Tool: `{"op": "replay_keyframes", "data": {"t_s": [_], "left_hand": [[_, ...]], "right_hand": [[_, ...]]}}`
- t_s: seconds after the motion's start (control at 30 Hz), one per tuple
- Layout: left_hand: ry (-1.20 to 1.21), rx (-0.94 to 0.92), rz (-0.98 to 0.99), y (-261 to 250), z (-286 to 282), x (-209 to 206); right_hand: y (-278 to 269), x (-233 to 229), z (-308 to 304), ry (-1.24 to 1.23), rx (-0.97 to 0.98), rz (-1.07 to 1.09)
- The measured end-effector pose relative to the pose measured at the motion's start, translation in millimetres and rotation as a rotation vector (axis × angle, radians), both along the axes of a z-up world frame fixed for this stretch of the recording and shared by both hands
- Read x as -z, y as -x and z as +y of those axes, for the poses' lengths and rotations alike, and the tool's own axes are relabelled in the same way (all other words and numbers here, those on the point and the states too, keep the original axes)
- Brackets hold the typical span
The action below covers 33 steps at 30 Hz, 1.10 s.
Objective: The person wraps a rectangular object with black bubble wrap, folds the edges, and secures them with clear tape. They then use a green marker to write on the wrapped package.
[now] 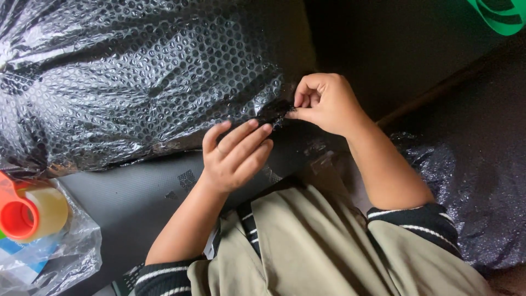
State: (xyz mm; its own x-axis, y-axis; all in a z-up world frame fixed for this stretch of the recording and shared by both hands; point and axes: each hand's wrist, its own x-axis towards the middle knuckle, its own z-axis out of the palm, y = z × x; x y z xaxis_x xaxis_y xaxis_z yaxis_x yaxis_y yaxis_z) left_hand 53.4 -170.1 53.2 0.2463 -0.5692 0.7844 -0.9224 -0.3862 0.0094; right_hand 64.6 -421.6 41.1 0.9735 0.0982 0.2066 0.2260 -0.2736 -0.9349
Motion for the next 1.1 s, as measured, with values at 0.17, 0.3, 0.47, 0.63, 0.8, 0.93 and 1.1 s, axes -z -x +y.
{"op": "replay_keyframes", "data": {"t_s": [0.17,0.3,0.47,0.63,0.8,0.93,1.1], "left_hand": [[-0.059,-0.173,-0.179,-4,-7,23],[-0.051,-0.205,-0.111,-14,-13,31],[0.03,-0.253,-0.054,-18,-22,32],[0.081,-0.233,0.028,-18,-23,30],[0.098,-0.226,0.082,-18,-23,28],[0.063,-0.229,0.094,-18,-22,28],[0.042,-0.238,0.111,-17,-21,29]], "right_hand": [[1,0,1,0.021,0.015,0.057],[3,2,1,-0.009,0.019,0.04],[11,-9,5,0.06,0.084,-0.065],[40,-4,4,0.116,0.138,-0.319],[92,55,-36,0.006,0.456,-0.307],[144,128,-50,-0.207,0.81,-0.046],[197,161,-10,-0.36,0.675,0.392]]}}
